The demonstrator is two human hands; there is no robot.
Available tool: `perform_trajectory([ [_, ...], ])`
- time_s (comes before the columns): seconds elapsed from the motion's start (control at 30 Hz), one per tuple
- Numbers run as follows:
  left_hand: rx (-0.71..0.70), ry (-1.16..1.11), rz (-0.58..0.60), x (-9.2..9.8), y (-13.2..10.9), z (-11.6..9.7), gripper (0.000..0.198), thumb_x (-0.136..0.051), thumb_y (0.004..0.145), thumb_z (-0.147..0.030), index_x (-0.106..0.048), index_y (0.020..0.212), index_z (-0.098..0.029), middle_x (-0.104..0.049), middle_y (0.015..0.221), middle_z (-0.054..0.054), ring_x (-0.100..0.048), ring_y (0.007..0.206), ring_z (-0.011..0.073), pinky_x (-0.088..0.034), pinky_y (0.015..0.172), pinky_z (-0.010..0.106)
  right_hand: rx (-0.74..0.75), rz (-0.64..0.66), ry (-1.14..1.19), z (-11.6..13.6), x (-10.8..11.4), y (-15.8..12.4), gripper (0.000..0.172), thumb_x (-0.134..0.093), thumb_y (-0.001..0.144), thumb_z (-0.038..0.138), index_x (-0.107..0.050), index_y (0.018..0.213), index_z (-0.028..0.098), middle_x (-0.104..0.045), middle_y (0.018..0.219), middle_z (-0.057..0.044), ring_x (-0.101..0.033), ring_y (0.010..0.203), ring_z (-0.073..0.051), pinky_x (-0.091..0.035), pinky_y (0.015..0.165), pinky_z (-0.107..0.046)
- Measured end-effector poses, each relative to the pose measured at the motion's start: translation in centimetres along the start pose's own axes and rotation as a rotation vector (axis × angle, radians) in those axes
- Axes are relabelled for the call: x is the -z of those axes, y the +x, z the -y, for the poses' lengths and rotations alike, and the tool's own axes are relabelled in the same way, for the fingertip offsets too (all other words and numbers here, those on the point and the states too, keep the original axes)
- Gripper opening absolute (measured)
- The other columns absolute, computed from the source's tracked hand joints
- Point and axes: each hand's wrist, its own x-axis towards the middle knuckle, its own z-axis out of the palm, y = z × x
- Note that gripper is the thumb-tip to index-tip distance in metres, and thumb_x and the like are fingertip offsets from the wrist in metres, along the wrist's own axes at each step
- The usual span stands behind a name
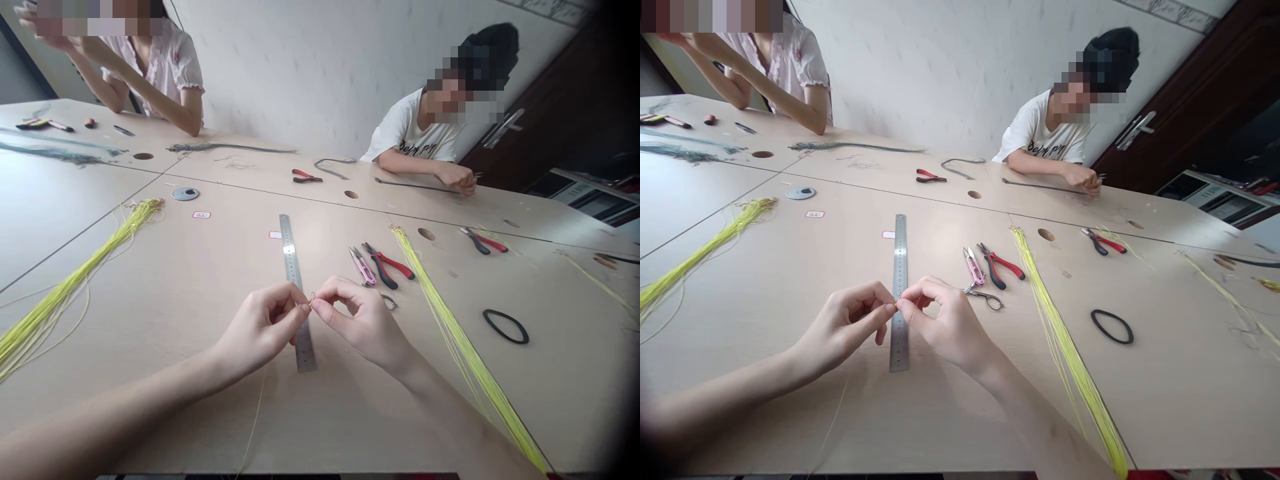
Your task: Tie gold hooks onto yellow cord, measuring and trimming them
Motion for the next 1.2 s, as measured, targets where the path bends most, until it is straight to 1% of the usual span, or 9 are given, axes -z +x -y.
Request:
perform_trajectory([
  [0.27,0.013,-0.040,0.045,-0.04,-0.09,0.12,0.019,-0.048,0.084,-0.027,-0.054,0.070,-0.016,-0.051,0.050,-0.004,-0.042,0.046,0.0084,-0.030,0.046,0.021,0.024,0.017,-0.035,0.17,0.03,-0.09,0.013,-0.051,0.077,0.012,-0.051,0.067,0.020,-0.053,0.067,0.003,-0.052,0.065,-0.011,-0.044,0.061,-0.025],
  [0.37,0.020,-0.054,0.045,0.02,-0.09,-0.03,0.019,-0.048,0.084,-0.027,-0.054,0.070,-0.016,-0.051,0.050,-0.004,-0.043,0.047,0.0086,-0.031,0.047,0.021,0.026,0.001,-0.034,0.19,0.22,-0.13,0.013,-0.050,0.077,0.011,-0.049,0.066,0.019,-0.052,0.066,0.003,-0.051,0.064,-0.011,-0.043,0.060,-0.025],
  [0.6,0.053,-0.186,0.037,0.14,0.15,-0.22,0.019,-0.050,0.084,-0.027,-0.055,0.070,-0.015,-0.053,0.049,-0.004,-0.049,0.049,0.0092,-0.035,0.051,0.021,0.192,-0.065,-0.077,-0.04,0.29,-0.06,0.009,-0.056,0.077,0.012,-0.054,0.073,0.020,-0.053,0.070,0.002,-0.052,0.066,-0.012,-0.045,0.063,-0.028],
  [0.87,0.108,-0.324,0.061,0.08,0.28,-0.35,0.019,-0.054,0.082,-0.027,-0.056,0.067,-0.014,-0.053,0.048,-0.005,-0.052,0.047,0.0081,-0.038,0.052,0.020,0.286,-0.088,-0.147,-0.32,-0.01,-0.11,0.010,-0.057,0.078,0.011,-0.056,0.073,0.019,-0.053,0.071,0.001,-0.052,0.065,-0.011,-0.045,0.062,-0.027],
  [1.03,0.091,-0.315,0.080,0.05,0.25,-0.16,0.021,-0.054,0.083,-0.029,-0.056,0.067,-0.014,-0.053,0.049,-0.004,-0.052,0.047,0.0083,-0.038,0.052,0.021,0.317,-0.086,-0.179,-0.45,-0.05,-0.11,0.011,-0.056,0.078,0.010,-0.055,0.073,0.019,-0.053,0.071,0.001,-0.052,0.065,-0.011,-0.045,0.061,-0.026],
  [1.2,0.073,-0.248,0.099,0.03,0.15,0.12,0.023,-0.053,0.084,-0.031,-0.056,0.068,-0.015,-0.053,0.050,-0.004,-0.050,0.048,0.0094,-0.034,0.051,0.022,0.330,-0.082,-0.232,-0.42,0.02,-0.12,0.012,-0.054,0.076,0.007,-0.052,0.070,0.018,-0.051,0.069,0.001,-0.051,0.066,-0.011,-0.043,0.062,-0.026],
])
